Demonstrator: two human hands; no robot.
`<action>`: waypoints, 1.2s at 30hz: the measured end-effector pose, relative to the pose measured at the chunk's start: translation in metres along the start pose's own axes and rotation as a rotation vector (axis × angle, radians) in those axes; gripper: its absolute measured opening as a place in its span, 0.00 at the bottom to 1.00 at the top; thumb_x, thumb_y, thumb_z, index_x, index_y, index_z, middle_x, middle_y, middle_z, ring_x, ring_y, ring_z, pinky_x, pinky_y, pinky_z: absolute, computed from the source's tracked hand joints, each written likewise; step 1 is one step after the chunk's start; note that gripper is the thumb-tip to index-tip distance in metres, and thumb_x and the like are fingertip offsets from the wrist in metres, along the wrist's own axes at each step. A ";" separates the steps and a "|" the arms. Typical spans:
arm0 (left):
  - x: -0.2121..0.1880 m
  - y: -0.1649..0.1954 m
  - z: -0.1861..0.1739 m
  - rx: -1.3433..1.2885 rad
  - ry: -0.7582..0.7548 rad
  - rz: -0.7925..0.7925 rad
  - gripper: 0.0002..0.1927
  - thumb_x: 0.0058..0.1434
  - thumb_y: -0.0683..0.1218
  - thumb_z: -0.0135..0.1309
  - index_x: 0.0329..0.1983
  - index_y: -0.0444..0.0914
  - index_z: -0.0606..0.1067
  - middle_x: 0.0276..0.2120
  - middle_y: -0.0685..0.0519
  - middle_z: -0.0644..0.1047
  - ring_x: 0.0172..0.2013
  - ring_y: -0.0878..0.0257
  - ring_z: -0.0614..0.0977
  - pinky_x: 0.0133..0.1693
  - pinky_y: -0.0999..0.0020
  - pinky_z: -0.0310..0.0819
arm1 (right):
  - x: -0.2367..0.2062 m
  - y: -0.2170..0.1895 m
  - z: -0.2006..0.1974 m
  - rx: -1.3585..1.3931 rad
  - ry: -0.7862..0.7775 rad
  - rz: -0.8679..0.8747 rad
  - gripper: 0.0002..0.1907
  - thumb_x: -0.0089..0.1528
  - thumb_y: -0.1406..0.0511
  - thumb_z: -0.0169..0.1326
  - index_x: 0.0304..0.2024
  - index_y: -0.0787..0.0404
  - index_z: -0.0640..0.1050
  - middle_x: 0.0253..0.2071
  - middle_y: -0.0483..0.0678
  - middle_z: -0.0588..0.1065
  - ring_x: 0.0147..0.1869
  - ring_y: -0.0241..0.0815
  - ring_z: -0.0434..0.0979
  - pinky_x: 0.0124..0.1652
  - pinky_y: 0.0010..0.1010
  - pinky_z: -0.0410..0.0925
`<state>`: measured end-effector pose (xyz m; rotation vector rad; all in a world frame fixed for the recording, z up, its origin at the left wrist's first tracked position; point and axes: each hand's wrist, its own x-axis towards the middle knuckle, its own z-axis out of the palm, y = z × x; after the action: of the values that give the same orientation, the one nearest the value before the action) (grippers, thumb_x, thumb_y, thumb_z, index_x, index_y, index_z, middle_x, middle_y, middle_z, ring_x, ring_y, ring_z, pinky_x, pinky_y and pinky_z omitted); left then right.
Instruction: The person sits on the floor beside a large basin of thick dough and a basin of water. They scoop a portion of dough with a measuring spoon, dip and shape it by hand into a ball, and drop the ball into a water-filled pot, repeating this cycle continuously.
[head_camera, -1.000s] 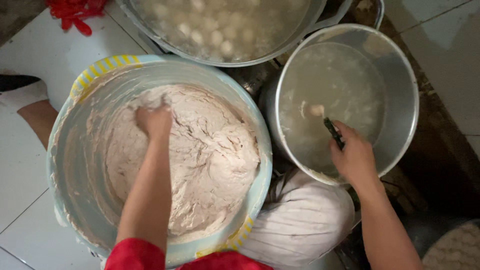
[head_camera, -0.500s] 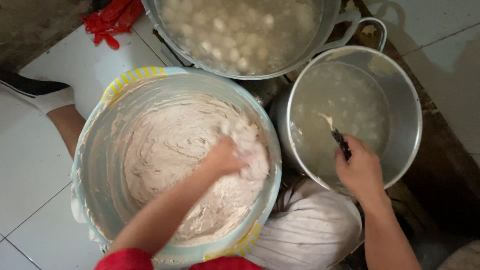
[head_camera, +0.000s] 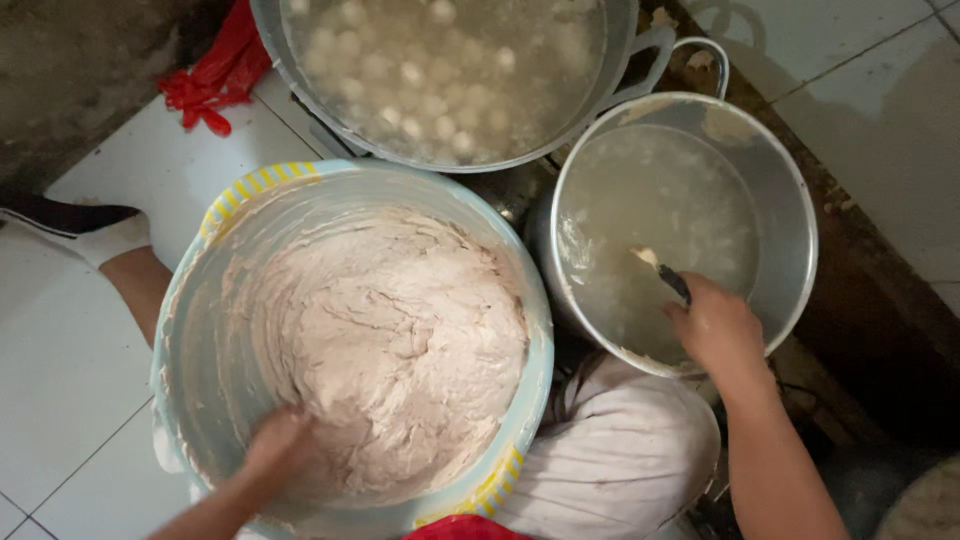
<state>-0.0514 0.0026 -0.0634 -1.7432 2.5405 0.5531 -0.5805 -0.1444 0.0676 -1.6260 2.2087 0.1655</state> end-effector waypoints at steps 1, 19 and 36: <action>-0.003 0.011 0.005 -0.161 -0.098 -0.260 0.14 0.58 0.52 0.54 0.41 0.39 0.77 0.38 0.41 0.80 0.42 0.43 0.81 0.45 0.48 0.77 | 0.001 0.001 0.002 -0.025 0.005 -0.031 0.24 0.60 0.61 0.58 0.60 0.52 0.76 0.50 0.58 0.78 0.53 0.63 0.77 0.49 0.52 0.69; 0.192 0.199 0.004 -0.712 0.354 -0.165 0.19 0.59 0.54 0.62 0.20 0.36 0.76 0.22 0.42 0.77 0.28 0.41 0.77 0.34 0.48 0.73 | -0.073 -0.036 -0.013 0.372 -0.048 0.002 0.19 0.65 0.62 0.55 0.59 0.57 0.75 0.33 0.57 0.80 0.35 0.54 0.80 0.35 0.42 0.70; 0.192 0.214 -0.018 -0.575 0.219 -0.213 0.12 0.40 0.46 0.62 0.27 0.35 0.79 0.26 0.39 0.80 0.30 0.40 0.82 0.36 0.49 0.77 | -0.089 -0.051 0.004 0.732 -0.586 -0.029 0.26 0.64 0.65 0.53 0.66 0.52 0.74 0.35 0.49 0.79 0.29 0.38 0.69 0.30 0.32 0.67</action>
<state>-0.3147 -0.1083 -0.0263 -2.3288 2.4324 1.2360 -0.5091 -0.0803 0.1042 -1.0253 1.5295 -0.1490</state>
